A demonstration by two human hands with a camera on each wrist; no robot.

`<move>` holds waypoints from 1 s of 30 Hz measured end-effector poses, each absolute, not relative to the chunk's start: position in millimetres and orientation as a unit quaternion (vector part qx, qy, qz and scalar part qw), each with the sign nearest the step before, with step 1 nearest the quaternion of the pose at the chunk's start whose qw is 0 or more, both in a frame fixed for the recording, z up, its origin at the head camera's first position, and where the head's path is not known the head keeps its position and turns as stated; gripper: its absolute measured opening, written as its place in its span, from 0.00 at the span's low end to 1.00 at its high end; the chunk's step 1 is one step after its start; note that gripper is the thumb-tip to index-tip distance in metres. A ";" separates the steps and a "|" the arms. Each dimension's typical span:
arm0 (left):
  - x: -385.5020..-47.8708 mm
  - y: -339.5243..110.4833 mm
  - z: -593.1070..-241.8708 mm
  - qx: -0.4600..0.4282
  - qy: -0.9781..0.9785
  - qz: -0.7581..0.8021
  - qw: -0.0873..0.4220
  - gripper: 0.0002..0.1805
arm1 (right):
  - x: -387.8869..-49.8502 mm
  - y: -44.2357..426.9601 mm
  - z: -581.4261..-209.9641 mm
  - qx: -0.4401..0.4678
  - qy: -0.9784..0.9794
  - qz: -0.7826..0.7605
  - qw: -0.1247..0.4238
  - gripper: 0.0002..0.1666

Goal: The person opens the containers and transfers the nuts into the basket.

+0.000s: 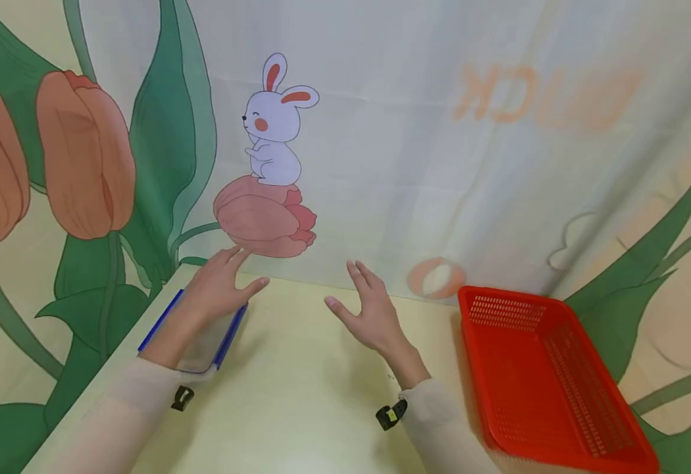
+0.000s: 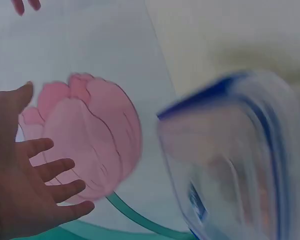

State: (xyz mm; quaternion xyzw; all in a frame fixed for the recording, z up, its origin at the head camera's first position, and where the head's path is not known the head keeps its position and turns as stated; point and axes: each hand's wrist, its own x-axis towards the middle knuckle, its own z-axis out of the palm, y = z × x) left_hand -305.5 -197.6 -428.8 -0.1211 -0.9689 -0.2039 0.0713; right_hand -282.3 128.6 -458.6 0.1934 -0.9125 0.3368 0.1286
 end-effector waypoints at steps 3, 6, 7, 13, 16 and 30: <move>-309.6 -218.9 -430.0 -0.104 -0.967 -0.231 0.040 0.53 | -281.9 109.0 -465.0 0.194 -0.897 0.379 0.120 0.52; -311.2 -237.1 -434.3 -0.094 -0.962 -0.256 0.018 0.55 | -279.1 88.7 -475.2 0.194 -0.876 0.427 0.114 0.49; -311.1 -242.7 -435.7 -0.090 -0.961 -0.260 0.015 0.55 | -278.1 81.6 -479.0 0.194 -0.868 0.444 0.111 0.49; -305.8 -278.3 -446.9 -0.064 -0.958 -0.280 0.000 0.55 | -269.5 40.1 -497.0 0.172 -0.808 0.561 0.058 0.46; -304.9 -293.6 -455.0 -0.060 -0.952 -0.301 -0.011 0.55 | -266.6 22.0 -505.1 0.144 -0.779 0.609 0.031 0.45; -291.6 -336.6 -483.9 -0.001 -0.912 -0.389 -0.131 0.51 | -255.2 -49.5 -557.6 0.067 -0.689 0.717 -0.083 0.46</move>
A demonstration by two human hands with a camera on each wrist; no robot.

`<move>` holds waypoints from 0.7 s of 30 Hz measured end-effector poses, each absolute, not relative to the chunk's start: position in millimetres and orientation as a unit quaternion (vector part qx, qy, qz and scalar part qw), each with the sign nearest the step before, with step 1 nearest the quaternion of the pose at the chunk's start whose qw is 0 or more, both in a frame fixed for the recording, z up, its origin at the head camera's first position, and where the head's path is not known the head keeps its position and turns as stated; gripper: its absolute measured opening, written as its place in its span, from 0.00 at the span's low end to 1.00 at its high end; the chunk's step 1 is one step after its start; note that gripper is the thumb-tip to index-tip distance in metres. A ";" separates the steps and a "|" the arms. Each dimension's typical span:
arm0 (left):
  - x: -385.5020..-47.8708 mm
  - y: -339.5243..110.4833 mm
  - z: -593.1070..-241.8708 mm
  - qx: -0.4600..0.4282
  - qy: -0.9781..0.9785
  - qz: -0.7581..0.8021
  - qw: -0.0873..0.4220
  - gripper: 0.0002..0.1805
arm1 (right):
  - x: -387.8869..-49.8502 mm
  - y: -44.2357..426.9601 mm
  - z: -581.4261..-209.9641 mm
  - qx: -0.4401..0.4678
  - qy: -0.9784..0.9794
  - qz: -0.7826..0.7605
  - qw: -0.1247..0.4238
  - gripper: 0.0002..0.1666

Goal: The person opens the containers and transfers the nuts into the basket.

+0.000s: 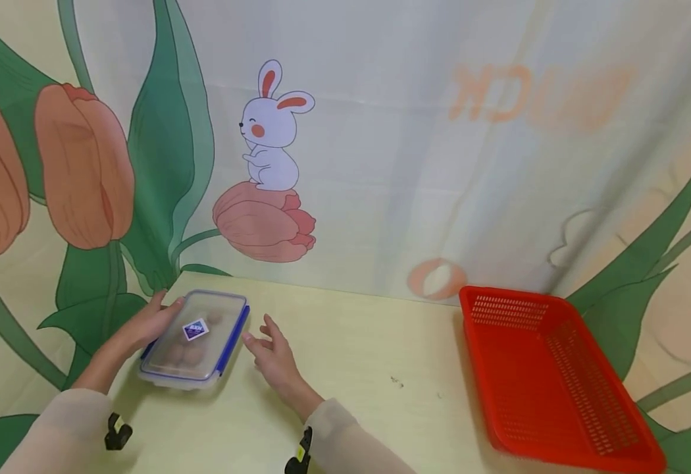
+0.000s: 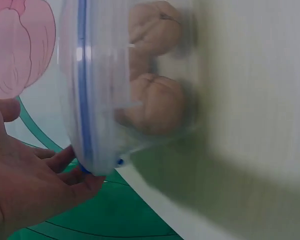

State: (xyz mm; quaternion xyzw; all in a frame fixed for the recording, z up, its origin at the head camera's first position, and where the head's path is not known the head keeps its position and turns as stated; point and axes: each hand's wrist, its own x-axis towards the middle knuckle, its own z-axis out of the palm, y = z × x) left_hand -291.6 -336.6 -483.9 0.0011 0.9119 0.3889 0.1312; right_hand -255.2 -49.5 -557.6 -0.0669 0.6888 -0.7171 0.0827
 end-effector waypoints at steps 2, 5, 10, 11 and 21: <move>-289.9 -337.2 -485.9 -0.008 0.910 0.389 0.144 0.52 | -255.2 -52.1 -560.8 -0.062 0.675 -0.728 0.097 0.45; -288.0 -339.3 -491.7 -0.007 0.908 0.390 0.150 0.51 | -255.3 -56.3 -563.4 -0.064 0.665 -0.735 0.113 0.45; -287.7 -347.9 -508.4 0.006 0.904 0.406 0.134 0.43 | -252.9 -66.1 -567.3 -0.049 0.643 -0.752 0.137 0.48; -287.7 -349.7 -511.4 0.006 0.903 0.410 0.130 0.42 | -252.1 -68.3 -568.3 -0.046 0.635 -0.757 0.145 0.48; -289.8 -355.8 -519.6 -0.020 0.893 0.429 0.136 0.39 | -250.1 -73.6 -563.7 -0.046 0.605 -0.771 0.196 0.41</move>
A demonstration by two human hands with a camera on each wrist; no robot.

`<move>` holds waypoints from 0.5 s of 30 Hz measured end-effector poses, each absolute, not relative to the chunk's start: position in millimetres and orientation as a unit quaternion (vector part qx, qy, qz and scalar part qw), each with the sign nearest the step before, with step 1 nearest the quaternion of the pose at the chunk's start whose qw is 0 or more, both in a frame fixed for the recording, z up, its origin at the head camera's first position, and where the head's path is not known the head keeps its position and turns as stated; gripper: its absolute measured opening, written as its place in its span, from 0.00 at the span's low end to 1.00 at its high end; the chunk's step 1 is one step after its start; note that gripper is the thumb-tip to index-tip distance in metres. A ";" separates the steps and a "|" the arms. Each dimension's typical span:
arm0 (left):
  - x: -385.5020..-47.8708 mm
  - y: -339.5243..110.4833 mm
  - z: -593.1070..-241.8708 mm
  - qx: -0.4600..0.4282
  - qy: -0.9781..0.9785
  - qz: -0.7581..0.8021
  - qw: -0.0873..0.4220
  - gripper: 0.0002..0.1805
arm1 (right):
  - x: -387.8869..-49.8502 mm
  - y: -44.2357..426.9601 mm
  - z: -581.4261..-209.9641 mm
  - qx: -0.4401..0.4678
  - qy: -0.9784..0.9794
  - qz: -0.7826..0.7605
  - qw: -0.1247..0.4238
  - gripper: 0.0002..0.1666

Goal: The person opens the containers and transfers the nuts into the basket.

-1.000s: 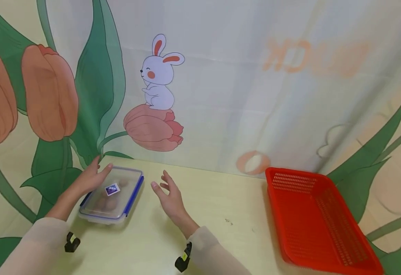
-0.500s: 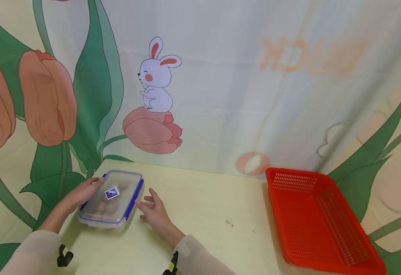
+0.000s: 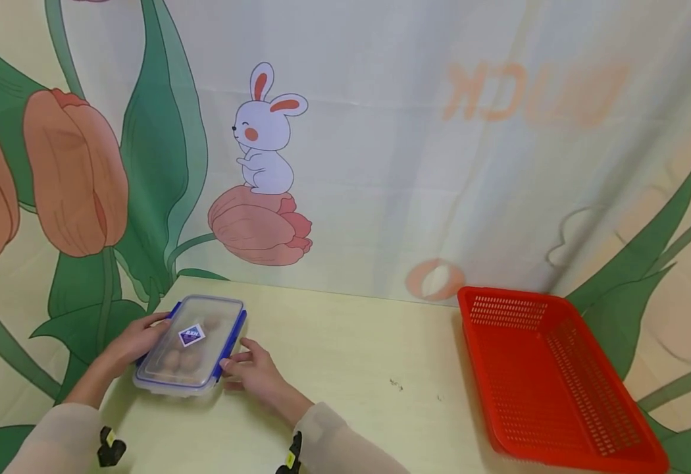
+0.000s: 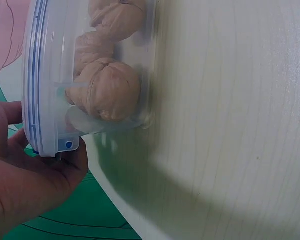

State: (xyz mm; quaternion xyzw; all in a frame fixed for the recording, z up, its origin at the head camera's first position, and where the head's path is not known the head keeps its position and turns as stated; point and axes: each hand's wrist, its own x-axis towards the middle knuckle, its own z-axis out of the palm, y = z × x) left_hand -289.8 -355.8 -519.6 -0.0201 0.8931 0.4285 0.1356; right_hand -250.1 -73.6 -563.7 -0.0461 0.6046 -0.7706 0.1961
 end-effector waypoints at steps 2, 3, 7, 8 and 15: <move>-289.7 -356.5 -518.5 -0.019 0.893 0.430 0.134 0.39 | -251.1 -73.2 -561.3 -0.052 0.603 -0.771 0.201 0.40; -289.4 -356.7 -517.9 -0.019 0.892 0.432 0.133 0.39 | -251.7 -73.4 -560.6 -0.053 0.602 -0.771 0.202 0.39; -287.5 -356.1 -517.7 -0.017 0.889 0.438 0.133 0.39 | -252.3 -75.1 -559.2 -0.049 0.599 -0.772 0.208 0.40; -287.3 -355.6 -517.9 -0.016 0.890 0.436 0.132 0.39 | -252.2 -75.6 -559.5 -0.045 0.597 -0.773 0.209 0.41; -292.5 -345.6 -515.0 -0.004 0.898 0.423 0.120 0.38 | -254.9 -67.0 -554.6 -0.036 0.599 -0.774 0.203 0.43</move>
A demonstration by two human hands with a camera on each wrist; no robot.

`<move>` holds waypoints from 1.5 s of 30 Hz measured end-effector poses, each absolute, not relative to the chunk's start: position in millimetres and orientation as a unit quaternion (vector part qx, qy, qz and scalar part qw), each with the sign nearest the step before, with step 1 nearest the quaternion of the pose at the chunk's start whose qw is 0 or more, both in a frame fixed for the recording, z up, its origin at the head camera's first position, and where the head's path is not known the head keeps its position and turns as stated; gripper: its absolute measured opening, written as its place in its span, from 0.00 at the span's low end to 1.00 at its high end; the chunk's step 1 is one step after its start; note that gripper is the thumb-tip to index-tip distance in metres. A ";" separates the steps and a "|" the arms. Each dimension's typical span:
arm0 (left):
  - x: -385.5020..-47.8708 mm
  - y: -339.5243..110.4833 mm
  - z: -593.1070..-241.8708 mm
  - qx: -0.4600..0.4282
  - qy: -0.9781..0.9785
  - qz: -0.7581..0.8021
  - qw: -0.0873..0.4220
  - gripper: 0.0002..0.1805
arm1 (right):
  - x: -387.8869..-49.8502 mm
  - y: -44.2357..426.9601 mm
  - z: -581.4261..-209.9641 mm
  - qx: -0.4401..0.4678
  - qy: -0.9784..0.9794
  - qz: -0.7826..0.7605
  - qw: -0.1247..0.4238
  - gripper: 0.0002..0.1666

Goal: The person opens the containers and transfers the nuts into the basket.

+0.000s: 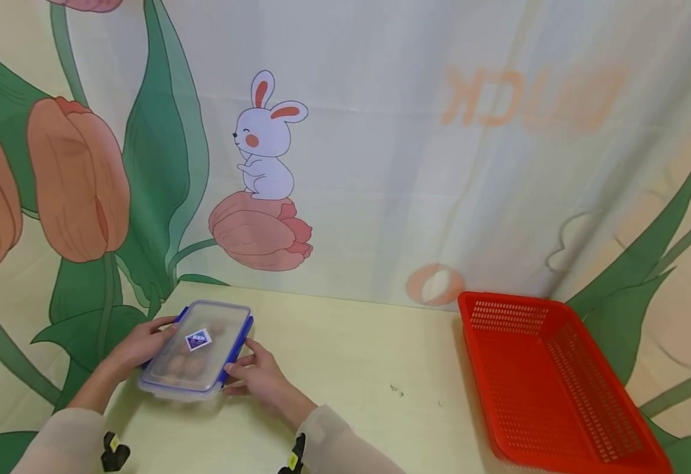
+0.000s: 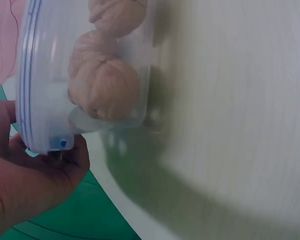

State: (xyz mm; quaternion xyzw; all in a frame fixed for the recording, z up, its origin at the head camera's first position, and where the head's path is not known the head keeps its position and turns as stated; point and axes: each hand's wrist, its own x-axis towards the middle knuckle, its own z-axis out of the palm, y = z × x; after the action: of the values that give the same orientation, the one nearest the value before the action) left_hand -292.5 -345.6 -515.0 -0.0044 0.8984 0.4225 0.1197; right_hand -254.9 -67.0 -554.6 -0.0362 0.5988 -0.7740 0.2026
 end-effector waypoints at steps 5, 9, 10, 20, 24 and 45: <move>-295.8 -327.8 -508.2 -0.002 0.881 0.455 0.132 0.40 | -263.5 -44.0 -546.1 -0.034 0.610 -0.769 0.187 0.40; -297.1 -308.4 -500.2 0.002 0.856 0.497 0.142 0.42 | -271.5 -21.2 -536.4 -0.041 0.625 -0.762 0.165 0.39; -297.5 -302.9 -498.3 0.002 0.850 0.506 0.143 0.42 | -273.8 -14.6 -533.6 -0.043 0.631 -0.758 0.161 0.39; -311.5 -225.2 -478.7 -0.002 0.817 0.564 0.125 0.46 | -293.9 70.1 -509.4 -0.064 0.660 -0.737 0.129 0.36; -315.4 -191.3 -480.6 -0.002 0.806 0.578 0.127 0.44 | -293.2 103.7 -507.4 -0.067 0.655 -0.744 0.116 0.35; -297.2 -55.7 -530.3 0.036 0.757 0.640 0.126 0.33 | -246.1 223.6 -550.1 0.060 0.657 -0.749 0.064 0.30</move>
State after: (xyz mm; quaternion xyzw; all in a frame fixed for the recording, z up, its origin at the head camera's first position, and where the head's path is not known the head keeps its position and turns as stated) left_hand -297.2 -55.7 -530.3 0.0359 0.7569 0.6403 0.1257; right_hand -246.1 223.6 -550.1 0.0596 0.6568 -0.7490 0.0643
